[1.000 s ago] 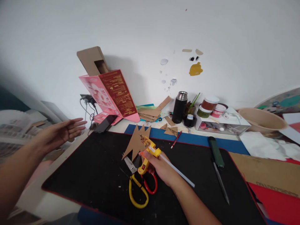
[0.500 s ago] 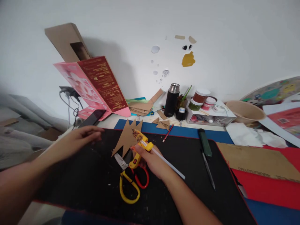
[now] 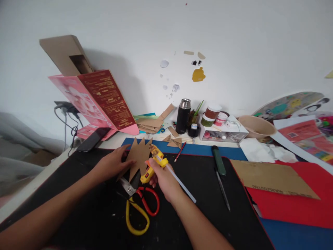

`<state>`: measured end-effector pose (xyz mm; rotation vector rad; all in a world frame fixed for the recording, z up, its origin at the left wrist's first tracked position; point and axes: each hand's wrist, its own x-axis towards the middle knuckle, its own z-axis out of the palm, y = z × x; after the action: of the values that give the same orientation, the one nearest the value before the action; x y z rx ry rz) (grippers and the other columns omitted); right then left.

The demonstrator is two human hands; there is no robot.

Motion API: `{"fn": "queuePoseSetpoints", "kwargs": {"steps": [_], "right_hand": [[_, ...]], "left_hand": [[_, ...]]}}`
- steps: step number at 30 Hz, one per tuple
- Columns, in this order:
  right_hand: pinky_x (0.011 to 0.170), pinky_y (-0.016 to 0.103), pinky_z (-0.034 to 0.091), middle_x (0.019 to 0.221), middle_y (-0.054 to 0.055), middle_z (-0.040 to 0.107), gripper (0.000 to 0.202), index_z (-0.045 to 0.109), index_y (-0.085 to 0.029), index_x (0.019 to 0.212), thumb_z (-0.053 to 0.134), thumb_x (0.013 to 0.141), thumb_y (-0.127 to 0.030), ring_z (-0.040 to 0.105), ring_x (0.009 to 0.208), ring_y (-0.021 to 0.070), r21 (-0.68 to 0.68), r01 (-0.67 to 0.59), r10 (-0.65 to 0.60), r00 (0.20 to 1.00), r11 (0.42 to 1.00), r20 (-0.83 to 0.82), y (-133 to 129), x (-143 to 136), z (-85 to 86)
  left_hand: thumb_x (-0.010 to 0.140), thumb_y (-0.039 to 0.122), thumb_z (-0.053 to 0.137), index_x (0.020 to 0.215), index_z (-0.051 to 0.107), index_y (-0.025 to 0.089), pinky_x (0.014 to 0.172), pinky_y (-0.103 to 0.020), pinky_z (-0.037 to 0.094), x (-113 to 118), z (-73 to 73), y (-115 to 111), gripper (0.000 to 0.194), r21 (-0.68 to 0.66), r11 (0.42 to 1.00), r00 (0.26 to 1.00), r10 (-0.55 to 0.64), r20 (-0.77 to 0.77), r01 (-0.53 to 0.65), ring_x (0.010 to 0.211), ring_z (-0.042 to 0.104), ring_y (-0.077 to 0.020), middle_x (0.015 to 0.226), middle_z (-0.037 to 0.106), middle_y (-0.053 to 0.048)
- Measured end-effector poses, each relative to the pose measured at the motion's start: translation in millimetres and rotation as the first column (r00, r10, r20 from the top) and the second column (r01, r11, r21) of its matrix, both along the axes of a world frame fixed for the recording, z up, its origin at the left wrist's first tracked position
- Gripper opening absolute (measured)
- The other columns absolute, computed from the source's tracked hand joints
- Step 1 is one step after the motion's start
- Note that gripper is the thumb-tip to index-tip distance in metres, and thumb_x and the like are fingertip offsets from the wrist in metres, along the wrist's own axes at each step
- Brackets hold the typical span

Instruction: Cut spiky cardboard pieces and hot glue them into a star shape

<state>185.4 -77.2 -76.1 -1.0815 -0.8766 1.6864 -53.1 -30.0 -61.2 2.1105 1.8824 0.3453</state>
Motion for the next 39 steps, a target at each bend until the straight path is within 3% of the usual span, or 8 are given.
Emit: {"fn": "queuePoseSetpoints", "kwargs": {"steps": [4, 10, 25, 28, 31, 34, 37, 39], "right_hand": [[0.039, 0.019, 0.045, 0.087, 0.007, 0.08, 0.066, 0.079, -0.013, 0.106, 0.083, 0.077, -0.072, 0.061, 0.046, 0.0089, -0.039, 0.048, -0.048, 0.999, 0.998, 0.009, 3.9, -2.1, 2.1], [0.04, 0.018, 0.046, 0.068, 0.007, 0.078, 0.072, 0.078, -0.011, 0.116, 0.08, 0.08, -0.073, 0.066, 0.047, 0.0134, -0.086, -0.04, 0.045, 0.997, 0.996, 0.06, 1.9, -1.0, 0.5], [0.039, 0.02, 0.05, 0.065, 0.004, 0.075, 0.07, 0.076, -0.01, 0.115, 0.083, 0.08, -0.071, 0.069, 0.048, 0.0156, -0.11, 0.009, -0.007, 1.0, 0.994, 0.021, 1.2, 2.8, 2.1], [0.04, 0.019, 0.051, 0.073, 0.007, 0.079, 0.069, 0.077, -0.01, 0.112, 0.082, 0.081, -0.071, 0.069, 0.048, 0.014, -0.1, -0.008, 0.009, 1.0, 0.995, 0.012, 1.3, 4.8, 2.8], [0.04, 0.019, 0.052, 0.098, 0.014, 0.084, 0.067, 0.078, -0.011, 0.11, 0.082, 0.081, -0.072, 0.069, 0.048, 0.0115, -0.081, -0.044, 0.044, 0.999, 0.996, 0.004, 1.2, 6.2, 2.7], [0.04, 0.019, 0.051, 0.112, 0.017, 0.084, 0.067, 0.079, -0.012, 0.111, 0.082, 0.08, -0.072, 0.069, 0.048, 0.0108, -0.062, -0.07, 0.07, 0.998, 0.996, -0.005, 0.8, 7.2, 1.2], [0.041, 0.02, 0.052, 0.114, 0.016, 0.083, 0.068, 0.079, -0.013, 0.113, 0.082, 0.081, -0.073, 0.069, 0.049, 0.011, -0.026, -0.075, 0.074, 0.997, 0.997, -0.015, 0.1, 8.6, -0.5], [0.042, 0.021, 0.053, 0.111, 0.015, 0.084, 0.069, 0.079, -0.015, 0.114, 0.081, 0.08, -0.075, 0.07, 0.051, 0.0122, 0.006, -0.071, 0.072, 0.997, 0.997, -0.006, -0.9, 9.5, -1.0]], "left_hand": [[0.091, 0.059, 0.061, 0.155, 0.051, 0.019, 0.097, -0.048, 0.053, 1.4, -1.8, -1.5, 0.076, -0.003, 1.0, 1.0, -0.012, 0.021, 0.012, 0.117, 0.072, -0.0387, 0.136, 0.072, -0.02], [0.09, 0.06, 0.059, 0.152, 0.055, 0.016, 0.098, -0.047, 0.052, -2.6, -6.2, 2.6, 0.076, -0.005, 1.0, 0.987, -0.03, 0.157, 0.031, 0.112, 0.071, -0.0362, 0.126, 0.075, -0.018], [0.086, 0.064, 0.063, 0.147, 0.06, 0.015, 0.08, -0.045, 0.055, -3.1, -4.2, 1.9, 0.079, -0.063, 0.998, 0.933, 0.019, 0.36, 0.004, 0.084, 0.071, -0.0294, 0.11, 0.076, -0.014], [0.083, 0.06, 0.07, 0.15, 0.055, 0.013, 0.083, -0.046, 0.058, 0.2, -0.7, 0.5, 0.084, -0.155, 0.987, 0.82, 0.128, 0.558, -0.049, 0.09, 0.074, -0.0315, 0.106, 0.077, -0.013], [0.08, 0.05, 0.081, 0.153, 0.05, 0.016, 0.086, -0.044, 0.061, 6.1, 4.7, -1.7, 0.086, -0.334, 0.942, 0.552, 0.302, 0.777, -0.046, 0.101, 0.077, -0.0328, 0.113, 0.08, -0.014], [0.073, 0.042, 0.091, 0.141, 0.061, 0.018, 0.08, -0.041, 0.063, 11.0, 8.8, -3.8, 0.078, -0.457, 0.889, 0.333, 0.423, 0.843, 0.029, 0.098, 0.079, -0.0333, 0.115, 0.082, -0.015], [0.066, 0.041, 0.095, 0.113, 0.076, 0.016, 0.071, -0.038, 0.063, 10.9, 11.4, -4.2, 0.056, -0.505, 0.858, 0.291, 0.461, 0.838, 0.094, 0.086, 0.08, -0.0324, 0.099, 0.083, -0.015], [0.065, 0.042, 0.096, 0.1, 0.078, 0.016, 0.066, -0.036, 0.062, 8.4, 13.9, -2.3, 0.047, -0.474, 0.879, 0.271, 0.445, 0.854, 0.05, 0.076, 0.078, -0.0293, 0.09, 0.083, -0.012]]}}
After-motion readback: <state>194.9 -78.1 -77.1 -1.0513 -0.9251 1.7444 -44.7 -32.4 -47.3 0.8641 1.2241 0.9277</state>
